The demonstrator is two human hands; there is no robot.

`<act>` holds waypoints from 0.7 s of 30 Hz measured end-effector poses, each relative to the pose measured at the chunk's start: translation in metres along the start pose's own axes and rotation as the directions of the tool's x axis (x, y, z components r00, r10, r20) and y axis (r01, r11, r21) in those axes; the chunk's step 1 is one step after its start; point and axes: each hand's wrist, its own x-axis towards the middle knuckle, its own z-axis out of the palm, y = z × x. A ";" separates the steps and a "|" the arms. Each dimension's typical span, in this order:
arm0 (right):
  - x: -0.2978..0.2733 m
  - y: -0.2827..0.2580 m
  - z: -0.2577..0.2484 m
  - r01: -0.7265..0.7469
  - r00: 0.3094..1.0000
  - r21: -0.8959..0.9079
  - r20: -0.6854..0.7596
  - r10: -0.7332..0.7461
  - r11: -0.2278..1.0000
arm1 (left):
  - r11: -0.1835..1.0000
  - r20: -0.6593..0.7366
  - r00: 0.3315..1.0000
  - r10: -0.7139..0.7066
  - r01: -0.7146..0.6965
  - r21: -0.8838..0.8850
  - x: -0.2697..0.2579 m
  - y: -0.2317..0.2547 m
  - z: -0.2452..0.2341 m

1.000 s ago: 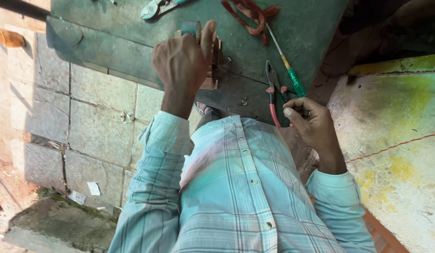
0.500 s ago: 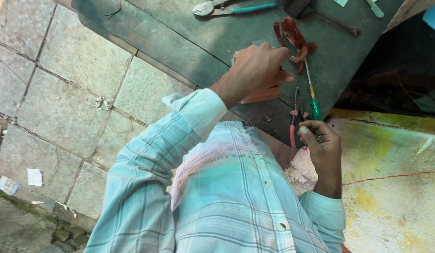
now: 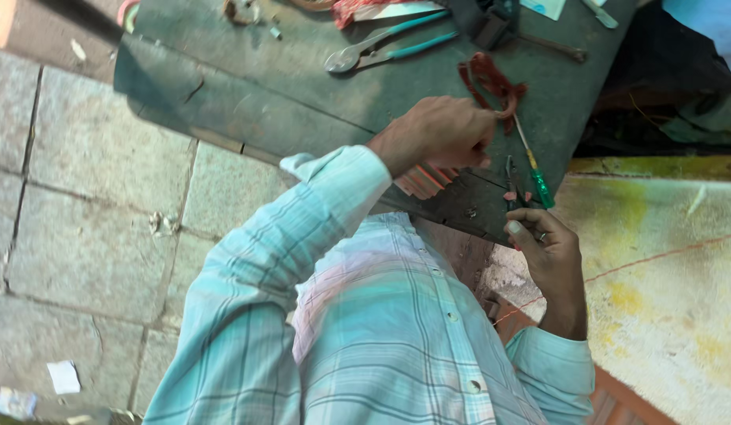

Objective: The person works on a small electrical component, likely a motor or generator stator, at a cluttered workbench. They use pliers to strip and twist copper wire, a screwdriver to adjust parts, and a hammer to tap a metal rod into the component. The person repeatedly handles the component and wires throughout the clip.

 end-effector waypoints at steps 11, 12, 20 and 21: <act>0.130 -0.025 -0.029 0.192 0.970 -0.312 -0.086 -0.229 0.931 | 0.940 -0.738 0.610 0.290 -0.036 0.340 -0.027 0.015 0.048; 0.158 -0.023 -0.032 0.227 0.963 -0.317 -0.066 -0.260 0.921 | 0.926 -0.727 0.603 0.328 -0.054 0.374 -0.026 0.011 0.049; 0.297 -0.005 -0.025 0.478 0.816 -0.713 0.144 -0.560 0.513 | 0.938 -0.772 0.571 0.280 0.010 0.347 -0.025 0.010 0.058; 0.306 -0.002 -0.023 0.453 0.837 -0.733 0.153 -0.526 0.507 | 0.937 -0.772 0.572 0.278 0.016 0.349 -0.024 0.009 0.059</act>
